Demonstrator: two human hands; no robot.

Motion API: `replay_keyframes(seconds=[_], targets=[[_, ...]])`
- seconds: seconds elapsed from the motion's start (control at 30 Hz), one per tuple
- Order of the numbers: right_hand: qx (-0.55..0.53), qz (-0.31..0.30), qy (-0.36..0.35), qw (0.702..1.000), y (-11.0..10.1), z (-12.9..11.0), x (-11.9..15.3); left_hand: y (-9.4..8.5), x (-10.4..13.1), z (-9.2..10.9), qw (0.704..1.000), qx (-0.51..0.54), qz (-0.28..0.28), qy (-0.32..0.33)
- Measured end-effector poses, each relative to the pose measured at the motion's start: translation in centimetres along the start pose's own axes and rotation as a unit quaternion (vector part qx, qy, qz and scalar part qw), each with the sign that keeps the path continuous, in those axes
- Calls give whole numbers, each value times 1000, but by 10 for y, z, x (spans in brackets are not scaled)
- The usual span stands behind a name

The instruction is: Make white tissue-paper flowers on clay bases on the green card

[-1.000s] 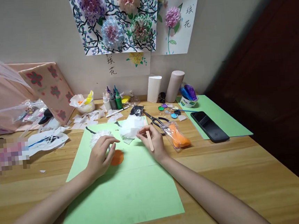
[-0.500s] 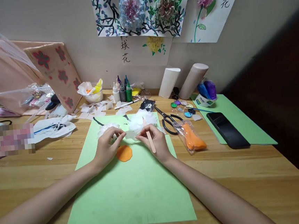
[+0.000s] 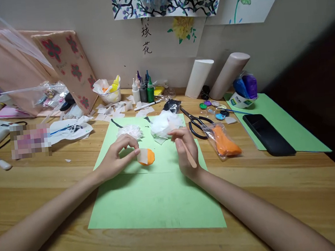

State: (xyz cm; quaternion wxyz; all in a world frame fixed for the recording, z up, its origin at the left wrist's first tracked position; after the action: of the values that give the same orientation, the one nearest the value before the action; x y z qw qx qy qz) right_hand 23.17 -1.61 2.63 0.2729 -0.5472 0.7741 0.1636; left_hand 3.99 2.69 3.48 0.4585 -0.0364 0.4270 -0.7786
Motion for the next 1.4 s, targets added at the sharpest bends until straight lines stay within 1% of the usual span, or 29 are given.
replay_keyframes(seconds=[0.07, 0.13, 0.27, 0.37, 0.43, 0.57, 0.67, 0.73, 0.8, 0.97, 1.03, 1.13, 1.23, 1.27, 1.37, 1.4], targets=[[-23, -57, 22, 998, 10, 1, 8, 7, 5, -5, 999, -39, -4, -9], [-40, -101, 48, 993, 16, 4, 12, 12, 7, -9, 997, -69, -6, -17], [-40, -172, 89, 980, 24, 8, 14, 16, 7, -16, 996, -82, 1, -43], [-23, -210, 78, 974, 27, 3, 12, 15, 7, -19, 995, -76, 3, -61], [-14, -210, 52, 976, 26, -2, 10, 14, 7, -18, 996, -70, 3, -61], [-3, -154, 3, 988, 19, -7, 7, 11, 6, -14, 998, -33, 4, -44], [17, -128, -12, 992, 17, -8, 6, 11, 5, -11, 1000, 2, -8, -21], [28, -128, -16, 991, 17, -8, 7, 10, 4, -10, 1000, 8, -7, -10], [27, -134, -23, 990, 17, -9, 9, 10, 3, -13, 1000, -1, 1, -12], [10, -138, -77, 987, 13, -14, 13, 11, 3, -15, 999, -21, 12, -27], [30, -138, -75, 987, 12, -12, 8, 12, 4, -13, 999, -29, 4, -19], [103, -155, -42, 982, 15, -2, -14, 13, 5, -7, 999, -48, -7, 3], [193, -208, -12, 959, 22, 14, -44, 14, 6, -3, 998, -62, -14, 24], [211, -241, 12, 947, 26, 23, -52, 15, 7, -2, 997, -66, -15, 28], [219, -315, 87, 919, 32, 48, -65, 13, 7, -1, 997, -71, -9, 33], [219, -319, 102, 916, 32, 54, -66, 13, 7, -1, 997, -72, -6, 33]])
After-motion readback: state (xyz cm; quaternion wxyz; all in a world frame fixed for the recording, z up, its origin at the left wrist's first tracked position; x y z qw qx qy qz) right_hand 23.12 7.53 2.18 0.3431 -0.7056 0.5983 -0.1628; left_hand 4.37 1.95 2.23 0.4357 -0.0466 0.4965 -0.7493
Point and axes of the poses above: each hand's wrist, its own x-axis away from the middle knuckle, its own y-axis out of the palm, z = x × y, the point moved 7 cm from there along -x, towards the middle knuckle, and after that the axes turned 10 degrees about -x, right-handed, at the moved point
